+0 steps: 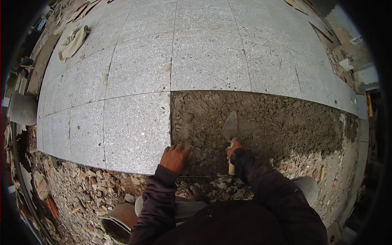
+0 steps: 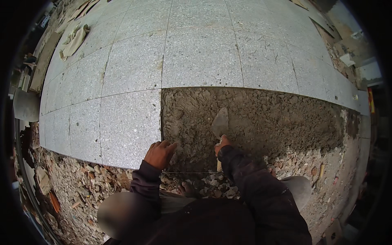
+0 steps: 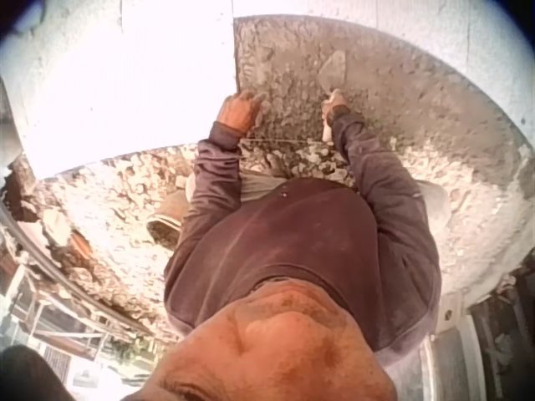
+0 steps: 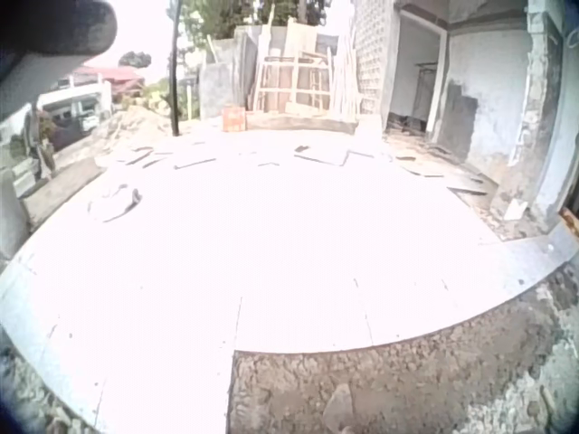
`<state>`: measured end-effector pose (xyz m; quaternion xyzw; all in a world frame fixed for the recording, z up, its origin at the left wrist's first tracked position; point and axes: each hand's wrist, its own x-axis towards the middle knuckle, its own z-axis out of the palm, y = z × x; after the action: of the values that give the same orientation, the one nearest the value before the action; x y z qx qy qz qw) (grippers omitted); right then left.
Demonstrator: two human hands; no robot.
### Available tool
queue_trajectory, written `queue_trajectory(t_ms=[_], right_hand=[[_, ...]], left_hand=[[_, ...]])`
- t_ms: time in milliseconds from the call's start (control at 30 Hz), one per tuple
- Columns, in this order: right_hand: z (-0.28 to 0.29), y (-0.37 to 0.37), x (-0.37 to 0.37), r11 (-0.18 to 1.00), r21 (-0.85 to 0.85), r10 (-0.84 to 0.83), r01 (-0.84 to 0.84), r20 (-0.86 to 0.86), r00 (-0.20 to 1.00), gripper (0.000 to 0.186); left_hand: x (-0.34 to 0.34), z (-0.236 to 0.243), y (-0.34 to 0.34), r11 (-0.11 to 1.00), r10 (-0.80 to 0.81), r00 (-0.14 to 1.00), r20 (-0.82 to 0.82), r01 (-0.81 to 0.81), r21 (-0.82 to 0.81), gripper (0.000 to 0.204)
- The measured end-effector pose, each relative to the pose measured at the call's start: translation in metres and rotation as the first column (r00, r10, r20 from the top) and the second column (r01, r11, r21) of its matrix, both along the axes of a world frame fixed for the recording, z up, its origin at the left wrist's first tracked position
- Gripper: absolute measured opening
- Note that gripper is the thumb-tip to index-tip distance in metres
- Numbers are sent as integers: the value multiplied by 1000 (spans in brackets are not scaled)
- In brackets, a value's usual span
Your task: Spread mortar and prepare the surface for floor tiling.
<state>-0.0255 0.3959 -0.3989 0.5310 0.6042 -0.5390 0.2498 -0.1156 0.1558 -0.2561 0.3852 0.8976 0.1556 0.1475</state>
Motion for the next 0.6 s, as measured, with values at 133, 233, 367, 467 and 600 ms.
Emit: queue_trajectory(t_ms=[133, 233, 367, 467, 600], right_hand=[[22, -7, -26, 861, 192, 469, -472, 65, 881, 50], [15, 2, -52, 692, 249, 660, -677, 161, 734, 57], [67, -25, -129, 349, 152, 893, -925, 246, 377, 47], [43, -30, -139, 833, 126, 528, -539, 113, 842, 23], [48, 6, -109, 133, 338, 941, -932, 251, 225, 50]], left_hand=[[2, 9, 5, 1000, 7, 999, -37, -7, 0, 26], [4, 18, 15, 1000, -4, 998, -62, 4, 12, 26], [6, 25, 13, 1000, 12, 997, -74, -13, -17, 27], [7, 25, 5, 996, 53, 998, -44, -56, -71, 28], [8, 24, 38, 996, 52, 992, -118, -60, -64, 28]])
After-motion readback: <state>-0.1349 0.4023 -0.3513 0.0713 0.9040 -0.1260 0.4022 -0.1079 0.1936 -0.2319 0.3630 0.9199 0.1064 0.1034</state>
